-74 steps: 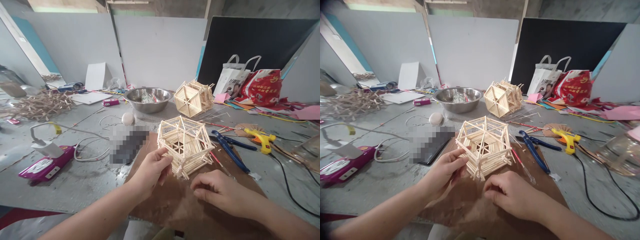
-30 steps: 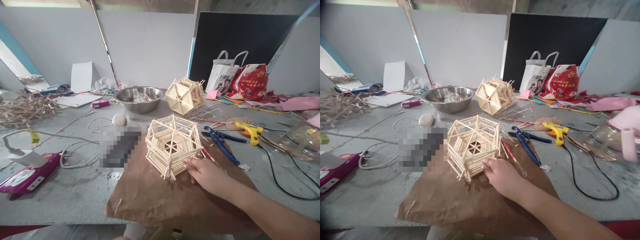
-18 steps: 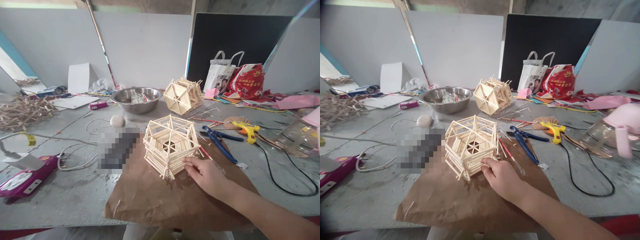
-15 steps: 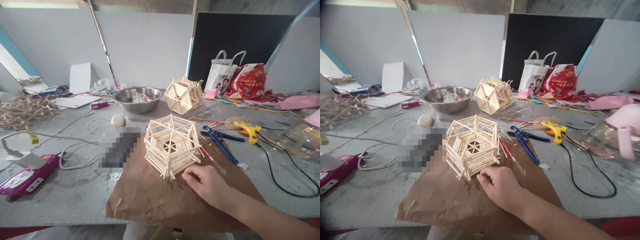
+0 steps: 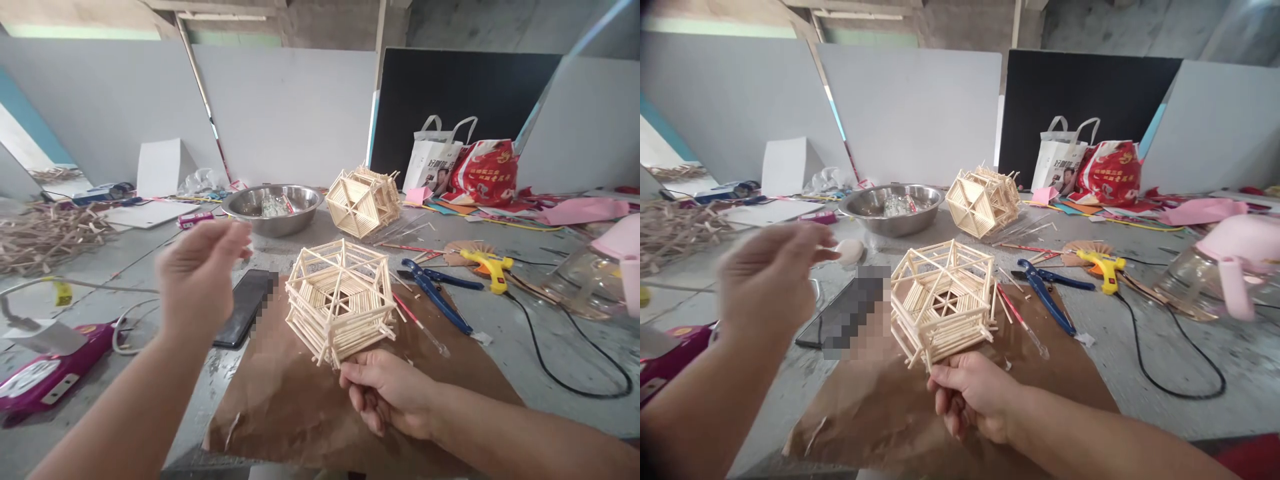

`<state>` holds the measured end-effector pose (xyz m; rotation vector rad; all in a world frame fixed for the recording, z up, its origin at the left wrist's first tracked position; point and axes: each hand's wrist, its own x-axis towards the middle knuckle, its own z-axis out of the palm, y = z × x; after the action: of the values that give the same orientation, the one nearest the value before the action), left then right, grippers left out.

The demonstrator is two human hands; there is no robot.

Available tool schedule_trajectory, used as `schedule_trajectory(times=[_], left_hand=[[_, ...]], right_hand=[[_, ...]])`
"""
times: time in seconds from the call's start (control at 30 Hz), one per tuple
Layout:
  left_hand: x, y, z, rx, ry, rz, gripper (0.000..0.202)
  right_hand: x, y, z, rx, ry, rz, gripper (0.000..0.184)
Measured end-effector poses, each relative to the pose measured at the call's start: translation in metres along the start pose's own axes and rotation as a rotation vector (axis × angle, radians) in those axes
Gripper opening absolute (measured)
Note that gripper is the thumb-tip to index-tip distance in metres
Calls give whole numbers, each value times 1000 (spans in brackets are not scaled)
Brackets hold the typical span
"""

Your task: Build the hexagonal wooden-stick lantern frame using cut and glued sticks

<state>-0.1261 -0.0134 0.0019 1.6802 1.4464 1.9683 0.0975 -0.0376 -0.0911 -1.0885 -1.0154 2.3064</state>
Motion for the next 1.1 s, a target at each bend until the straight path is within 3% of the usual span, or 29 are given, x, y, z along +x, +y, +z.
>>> schedule_trajectory(times=[0.07,0.13,0.2,0.33,0.43,0.5,0.63,0.77,1.0,1.1], left_hand=[[22,-7,31,29,-86,27,13],[29,-18,48,70,-117,-1,13],[26,-30,56,90,-187,-116,18],[13,-52,63,-38,-277,-482,29],[5,-62,68,-209,-350,-703,37],[1,-65,68,-269,-397,-770,40],[-4,-67,66,-312,-410,-815,39],[-6,-66,64,-297,-421,-812,35],[-18,-53,48,-114,-342,-658,28],[-28,-43,40,-97,-378,-654,27]], right_hand=[[-8,0,-6,4,13,-28,23],[-22,-4,-13,32,56,-81,24],[-39,-10,-20,71,124,-176,26],[-63,-19,-34,131,238,-326,28],[-64,-16,-36,145,366,-341,14],[-59,-12,-33,118,401,-338,19],[-48,-7,-23,87,378,-416,33],[-38,-12,-23,165,378,-503,33],[-10,-47,-50,276,496,-550,24],[4,-67,-65,239,501,-537,14]])
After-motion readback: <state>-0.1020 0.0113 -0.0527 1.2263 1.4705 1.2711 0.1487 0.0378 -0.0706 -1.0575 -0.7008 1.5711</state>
